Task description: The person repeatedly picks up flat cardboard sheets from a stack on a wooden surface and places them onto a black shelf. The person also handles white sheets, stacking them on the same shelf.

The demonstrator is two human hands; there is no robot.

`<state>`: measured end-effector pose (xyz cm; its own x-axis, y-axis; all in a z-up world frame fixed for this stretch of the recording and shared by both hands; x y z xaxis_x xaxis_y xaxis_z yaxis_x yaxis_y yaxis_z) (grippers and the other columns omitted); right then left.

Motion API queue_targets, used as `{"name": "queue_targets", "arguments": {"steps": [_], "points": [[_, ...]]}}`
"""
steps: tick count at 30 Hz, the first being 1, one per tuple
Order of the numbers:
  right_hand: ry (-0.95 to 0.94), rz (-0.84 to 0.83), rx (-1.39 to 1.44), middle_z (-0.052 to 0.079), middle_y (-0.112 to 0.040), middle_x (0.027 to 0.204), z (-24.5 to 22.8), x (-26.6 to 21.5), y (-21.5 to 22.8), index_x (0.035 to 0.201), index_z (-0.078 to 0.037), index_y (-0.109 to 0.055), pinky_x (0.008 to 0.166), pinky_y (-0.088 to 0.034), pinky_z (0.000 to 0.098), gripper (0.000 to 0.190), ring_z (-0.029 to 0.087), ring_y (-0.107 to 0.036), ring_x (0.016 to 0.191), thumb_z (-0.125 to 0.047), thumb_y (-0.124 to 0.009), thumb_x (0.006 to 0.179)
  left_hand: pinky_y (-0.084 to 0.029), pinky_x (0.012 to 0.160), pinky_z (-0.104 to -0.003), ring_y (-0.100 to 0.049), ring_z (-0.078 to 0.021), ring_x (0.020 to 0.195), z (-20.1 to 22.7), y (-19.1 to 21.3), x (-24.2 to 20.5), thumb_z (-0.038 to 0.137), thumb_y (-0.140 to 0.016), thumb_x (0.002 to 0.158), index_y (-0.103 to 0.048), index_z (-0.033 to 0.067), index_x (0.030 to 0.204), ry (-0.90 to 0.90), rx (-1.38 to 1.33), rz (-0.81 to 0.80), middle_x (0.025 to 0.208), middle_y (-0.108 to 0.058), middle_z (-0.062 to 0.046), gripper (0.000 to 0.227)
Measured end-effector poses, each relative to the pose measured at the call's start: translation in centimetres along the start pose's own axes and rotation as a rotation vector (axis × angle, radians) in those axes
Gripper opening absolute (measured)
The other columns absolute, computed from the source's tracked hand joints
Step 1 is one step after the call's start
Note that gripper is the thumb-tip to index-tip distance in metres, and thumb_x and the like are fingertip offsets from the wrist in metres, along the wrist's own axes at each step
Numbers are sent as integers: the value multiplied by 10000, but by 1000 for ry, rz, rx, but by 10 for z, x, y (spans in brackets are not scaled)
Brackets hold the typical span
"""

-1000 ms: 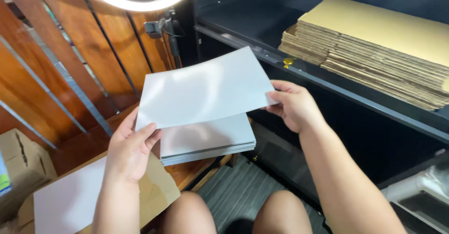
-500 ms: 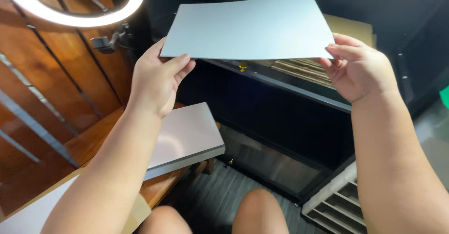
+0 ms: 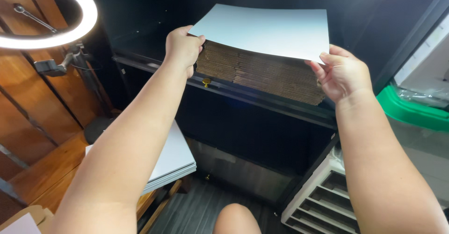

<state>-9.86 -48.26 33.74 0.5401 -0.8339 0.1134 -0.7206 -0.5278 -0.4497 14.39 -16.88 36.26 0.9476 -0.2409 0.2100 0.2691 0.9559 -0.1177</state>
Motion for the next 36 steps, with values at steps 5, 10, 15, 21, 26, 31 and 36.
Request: {"name": "queue_targets", "arguments": {"steps": [5,10,15,21,26,31,36], "points": [[3,26,-27,142,-703,1162,2,25,9,1317,-16,-607,758,-740,257,501,284,-787,937,53,-712,831,-566,1038,-367,-631,-283,1314,-1,-19,-4,47,-670,939,-546,114,1495,96,77,33,1461,-617,-103,573],[-12,60,-45,162,-687,1217,12,53,24,1329,-27,-601,753,-728,241,512,340,-809,954,53,-701,833,-565,1046,-354,-597,-294,1382,-18,-28,6,79,-705,940,-589,179,1474,157,105,30,1532,-574,-72,555],[32,-51,-95,251,-631,1357,19,76,26,1430,-23,-533,887,-740,364,475,377,-736,1169,-27,-659,972,-485,1042,-594,-564,-440,1306,-26,-25,22,133,-788,900,-686,43,1308,-66,181,56,1317,-663,-254,430],[37,-60,-126,244,-626,1356,21,77,22,1426,-9,-534,896,-741,356,471,365,-732,1177,-26,-653,970,-465,1050,-614,-570,-424,1313,-53,-30,61,160,-815,897,-700,60,1301,-84,223,54,1299,-683,-229,432],[54,-56,-200,224,-634,1316,18,61,15,1406,25,-542,855,-747,270,456,304,-743,1146,-33,-652,967,-476,1079,-580,-597,-400,1297,-43,-27,34,176,-788,910,-691,62,1312,-51,291,36,1282,-701,-202,429],[117,-40,-331,230,-679,1201,24,77,23,1303,13,-627,773,-768,232,373,289,-772,1039,-42,-709,944,-493,1067,-577,-615,-385,1281,-56,-27,49,189,-782,920,-689,70,1316,-66,331,39,1256,-714,-187,423],[244,46,-626,141,-719,899,19,75,28,1153,-8,-727,593,-665,145,281,85,-721,746,-77,-792,888,-515,1062,-540,-629,-395,1266,-62,-30,60,187,-768,935,-680,34,1321,-108,335,14,1237,-721,-202,425]]}}
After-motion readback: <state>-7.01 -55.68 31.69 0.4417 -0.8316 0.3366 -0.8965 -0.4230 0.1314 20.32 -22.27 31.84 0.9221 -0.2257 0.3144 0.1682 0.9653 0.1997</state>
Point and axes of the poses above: each hand's wrist, its own x-axis towards the middle knuckle, its own y-axis out of the back of the hand, z = x × y, the point moved 8 cm from there along x, towards the middle knuckle
